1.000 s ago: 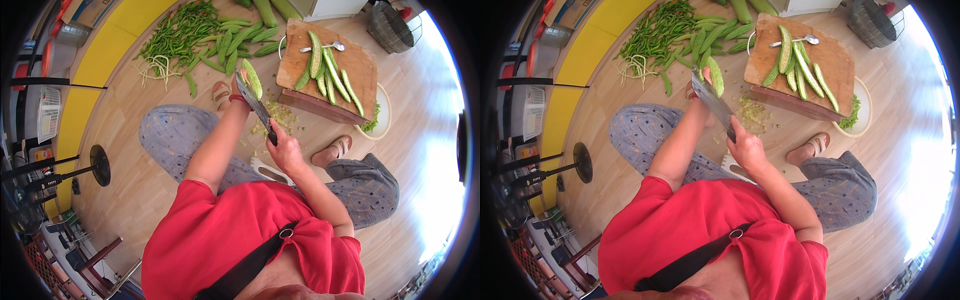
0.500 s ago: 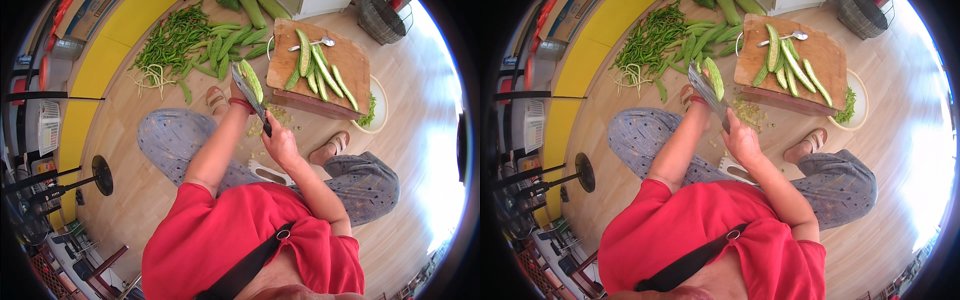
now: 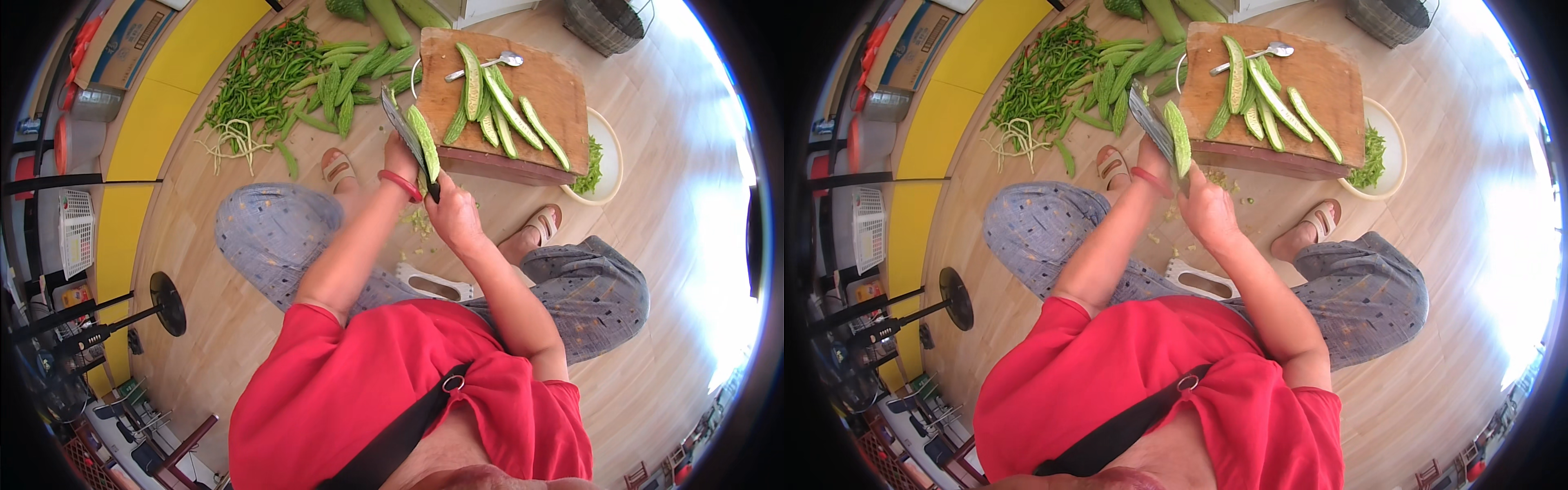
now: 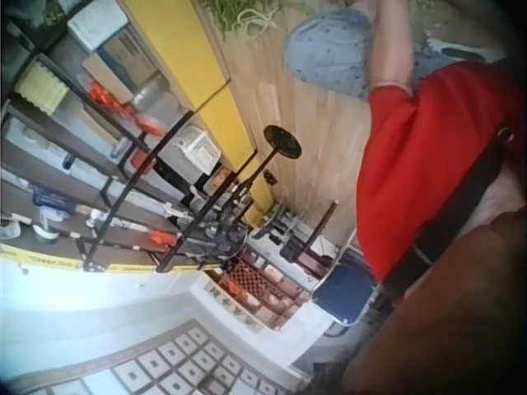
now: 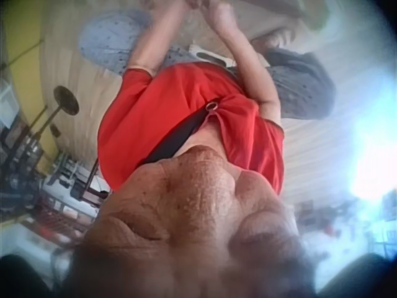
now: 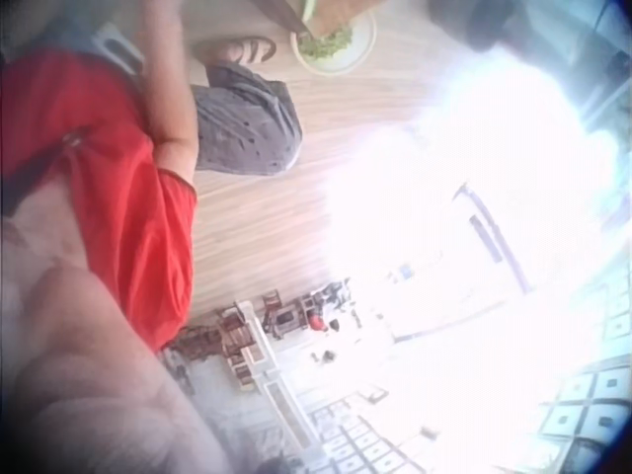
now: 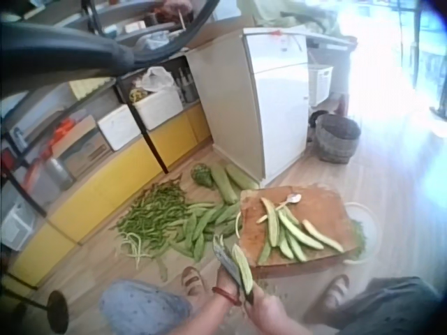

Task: The person slices several bitter melons lengthwise into strips using a large cleaver and subsequently removes the internal seeds and pulp with their hands.

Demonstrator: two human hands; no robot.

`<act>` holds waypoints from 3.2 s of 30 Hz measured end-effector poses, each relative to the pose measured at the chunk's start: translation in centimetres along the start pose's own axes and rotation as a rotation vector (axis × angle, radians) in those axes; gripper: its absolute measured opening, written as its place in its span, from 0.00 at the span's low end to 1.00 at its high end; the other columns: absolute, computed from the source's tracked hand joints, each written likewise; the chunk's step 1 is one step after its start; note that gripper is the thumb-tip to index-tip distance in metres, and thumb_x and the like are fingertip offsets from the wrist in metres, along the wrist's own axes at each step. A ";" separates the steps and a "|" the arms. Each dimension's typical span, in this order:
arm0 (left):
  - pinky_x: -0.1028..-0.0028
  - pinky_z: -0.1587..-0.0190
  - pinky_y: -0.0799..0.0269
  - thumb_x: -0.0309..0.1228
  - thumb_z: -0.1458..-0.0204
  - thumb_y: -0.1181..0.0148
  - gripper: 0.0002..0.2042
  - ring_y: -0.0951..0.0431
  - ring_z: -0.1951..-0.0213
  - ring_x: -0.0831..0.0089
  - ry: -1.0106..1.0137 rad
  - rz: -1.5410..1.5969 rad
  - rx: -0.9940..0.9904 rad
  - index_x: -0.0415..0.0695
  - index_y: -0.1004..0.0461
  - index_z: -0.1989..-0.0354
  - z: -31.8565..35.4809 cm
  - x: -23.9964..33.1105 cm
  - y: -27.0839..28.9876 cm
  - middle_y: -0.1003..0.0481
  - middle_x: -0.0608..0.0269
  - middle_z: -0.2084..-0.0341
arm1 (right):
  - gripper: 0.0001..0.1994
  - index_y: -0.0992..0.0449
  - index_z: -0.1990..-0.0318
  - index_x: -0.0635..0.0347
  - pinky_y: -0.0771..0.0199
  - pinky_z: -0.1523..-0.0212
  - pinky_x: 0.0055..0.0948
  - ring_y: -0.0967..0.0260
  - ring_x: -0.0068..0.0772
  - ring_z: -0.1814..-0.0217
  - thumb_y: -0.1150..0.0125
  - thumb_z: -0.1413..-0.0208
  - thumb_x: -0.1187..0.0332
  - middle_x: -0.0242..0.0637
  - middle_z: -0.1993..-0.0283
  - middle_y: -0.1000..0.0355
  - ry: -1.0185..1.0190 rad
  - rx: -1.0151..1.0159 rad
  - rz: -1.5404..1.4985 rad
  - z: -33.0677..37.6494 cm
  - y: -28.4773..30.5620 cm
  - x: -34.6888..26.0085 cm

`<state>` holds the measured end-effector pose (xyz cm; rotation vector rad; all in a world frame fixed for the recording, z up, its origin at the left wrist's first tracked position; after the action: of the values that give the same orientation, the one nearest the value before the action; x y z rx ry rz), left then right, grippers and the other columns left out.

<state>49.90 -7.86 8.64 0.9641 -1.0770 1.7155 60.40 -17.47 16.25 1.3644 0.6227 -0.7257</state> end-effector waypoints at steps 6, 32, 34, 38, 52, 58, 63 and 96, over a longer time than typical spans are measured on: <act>0.73 0.76 0.31 0.31 0.45 0.61 0.11 0.28 0.78 0.72 0.243 0.229 -0.059 0.40 0.32 0.68 0.5 -0.3 -1.4 0.29 0.61 0.78 | 0.20 0.35 0.51 0.60 0.33 0.65 0.49 0.32 0.58 0.66 0.44 0.54 0.70 0.56 0.71 0.30 0.004 0.032 0.046 -0.5 0.3 0.8; 0.67 0.77 0.31 0.46 0.44 0.57 0.15 0.28 0.79 0.67 0.497 0.161 -0.380 0.47 0.33 0.64 -1.8 -2.3 -3.0 0.28 0.59 0.78 | 0.13 0.28 0.65 0.67 0.33 0.69 0.39 0.32 0.49 0.74 0.49 0.57 0.69 0.55 0.78 0.33 0.057 0.069 -0.001 -8.1 5.6 4.4; 0.64 0.74 0.30 0.44 0.44 0.55 0.14 0.27 0.74 0.63 0.533 0.161 -0.338 0.46 0.35 0.61 -2.2 -3.6 -2.7 0.28 0.57 0.74 | 0.14 0.28 0.62 0.65 0.34 0.70 0.38 0.33 0.46 0.77 0.49 0.58 0.69 0.53 0.79 0.33 0.053 0.053 0.018 -8.5 6.0 4.1; 0.57 0.66 0.30 0.40 0.45 0.54 0.14 0.27 0.65 0.54 0.496 0.208 -0.333 0.45 0.40 0.55 -1.4 -4.1 -3.6 0.31 0.53 0.64 | 0.18 0.29 0.56 0.65 0.32 0.67 0.37 0.32 0.46 0.73 0.47 0.56 0.66 0.53 0.75 0.31 0.052 0.079 0.024 -8.1 7.9 3.7; 0.61 0.70 0.29 0.38 0.46 0.52 0.14 0.26 0.66 0.60 0.458 0.244 -0.284 0.44 0.39 0.56 -1.3 -2.7 -2.9 0.29 0.53 0.65 | 0.22 0.35 0.54 0.62 0.33 0.58 0.47 0.31 0.56 0.60 0.47 0.50 0.55 0.56 0.64 0.29 -0.296 0.289 0.638 -13.7 19.2 15.8; 0.65 0.74 0.28 0.38 0.45 0.53 0.14 0.25 0.69 0.61 0.443 0.278 -0.282 0.42 0.37 0.57 -1.2 -2.0 -2.7 0.28 0.53 0.67 | 0.20 0.35 0.52 0.59 0.33 0.55 0.43 0.34 0.51 0.53 0.47 0.49 0.57 0.51 0.54 0.34 -0.180 0.278 0.688 -16.2 19.5 18.9; 0.65 0.71 0.28 0.38 0.45 0.54 0.14 0.26 0.68 0.59 0.493 0.465 -0.306 0.42 0.37 0.56 -1.0 -2.3 -2.8 0.28 0.51 0.66 | 0.14 0.28 0.61 0.57 0.32 0.56 0.39 0.35 0.47 0.58 0.45 0.51 0.59 0.45 0.61 0.34 -0.134 0.371 0.926 -17.5 18.6 16.0; 0.74 0.74 0.34 0.47 0.43 0.59 0.16 0.26 0.68 0.69 0.435 0.437 -0.462 0.48 0.34 0.58 0.6 0.5 -4.0 0.27 0.59 0.65 | 0.13 0.28 0.69 0.68 0.33 0.66 0.37 0.30 0.48 0.69 0.54 0.50 0.66 0.53 0.73 0.29 0.032 -0.083 0.408 -11.7 15.7 8.0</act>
<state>53.59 -7.35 10.30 0.0554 -1.3608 1.7818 77.79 -5.68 18.79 1.3715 0.3764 -0.3460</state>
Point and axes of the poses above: each hand's wrist, its own z-axis away from the middle knuckle, its own y-axis out of the back of the hand, x = y × z, the point moved 7 cm from there along -z, towards the middle knuckle
